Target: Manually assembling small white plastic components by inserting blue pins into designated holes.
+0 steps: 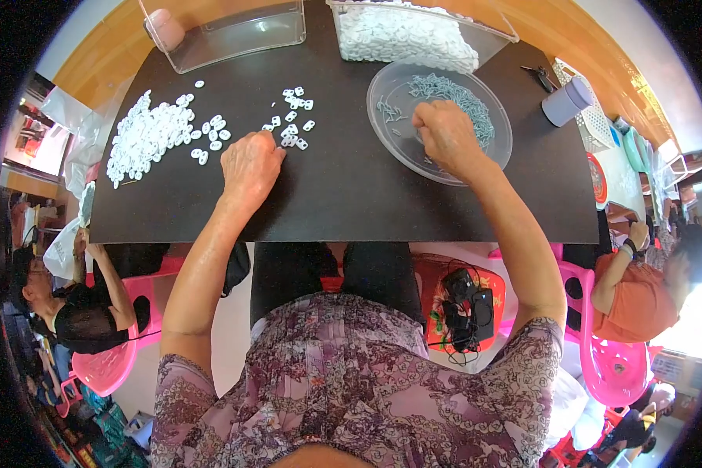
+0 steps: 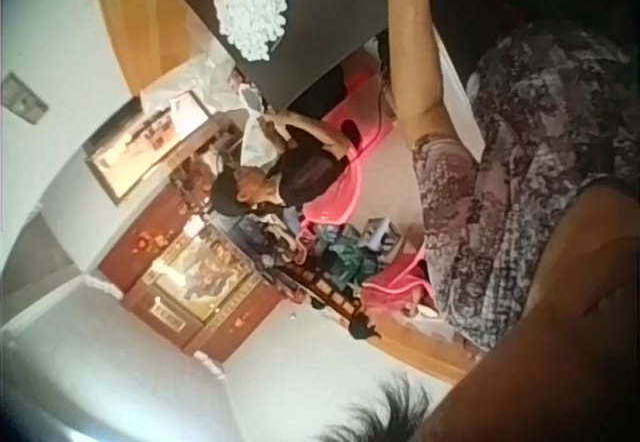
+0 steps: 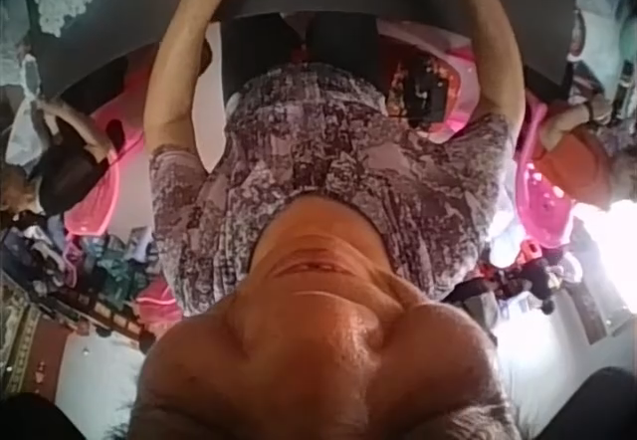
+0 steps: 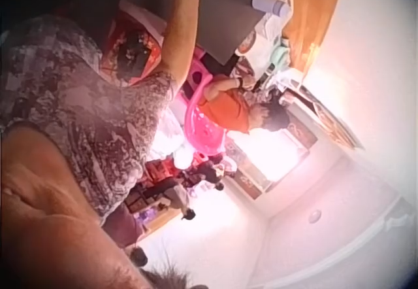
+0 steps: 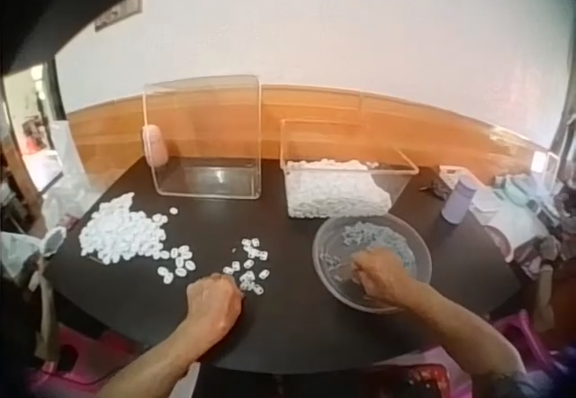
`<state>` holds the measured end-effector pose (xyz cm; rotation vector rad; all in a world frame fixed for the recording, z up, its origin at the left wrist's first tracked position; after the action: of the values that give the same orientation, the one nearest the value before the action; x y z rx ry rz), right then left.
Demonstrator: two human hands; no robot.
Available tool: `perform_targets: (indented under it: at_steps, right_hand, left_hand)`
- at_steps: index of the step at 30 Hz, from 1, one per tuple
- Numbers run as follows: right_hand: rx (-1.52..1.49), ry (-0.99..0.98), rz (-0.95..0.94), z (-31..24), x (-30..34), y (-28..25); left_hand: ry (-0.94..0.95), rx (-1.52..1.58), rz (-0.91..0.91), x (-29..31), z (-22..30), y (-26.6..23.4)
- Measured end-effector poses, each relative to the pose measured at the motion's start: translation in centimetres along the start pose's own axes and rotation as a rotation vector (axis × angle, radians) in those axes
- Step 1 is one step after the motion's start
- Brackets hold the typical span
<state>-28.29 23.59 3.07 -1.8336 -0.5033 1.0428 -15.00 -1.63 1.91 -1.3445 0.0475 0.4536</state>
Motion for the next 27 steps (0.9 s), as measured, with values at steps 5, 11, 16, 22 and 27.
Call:
perform_targets:
  at_steps: [5, 11, 16, 22, 27]
  right_hand:
    - [-0.224, 0.178, 0.090, -0.6, 0.3, -1.4]
    - [-0.452, 0.381, 0.226, -2.2, 1.1, -3.1]
    - [-0.578, 0.480, 0.207, -1.1, 1.4, -2.6]
    - [-0.815, 0.554, 0.201, -0.6, 1.7, -1.5]
    - [-0.931, 0.617, 0.211, -1.1, 1.8, -1.5]
  left_hand:
    - [0.029, 0.190, 0.020, 0.2, -1.5, 0.2]
    - [-0.431, 1.248, -0.222, 2.0, -1.2, -0.9]
    - [-0.450, 1.457, -0.193, 2.8, 0.7, -1.9]
    - [-0.342, 1.449, -0.115, 3.6, 1.6, -2.0]
    - [-0.376, 1.522, -0.169, 3.6, 2.1, -1.5]
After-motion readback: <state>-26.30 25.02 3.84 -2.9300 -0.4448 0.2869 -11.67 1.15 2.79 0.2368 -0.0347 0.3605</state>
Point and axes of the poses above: each hand's wrist, its own x-axis away from the middle knuckle, its own y-axis out of the palm, z = x × y, the point moved 3 cm from there along -x, towards the middle knuckle, and after that the axes turned 4 degrees about z, right-handed, at the moved point
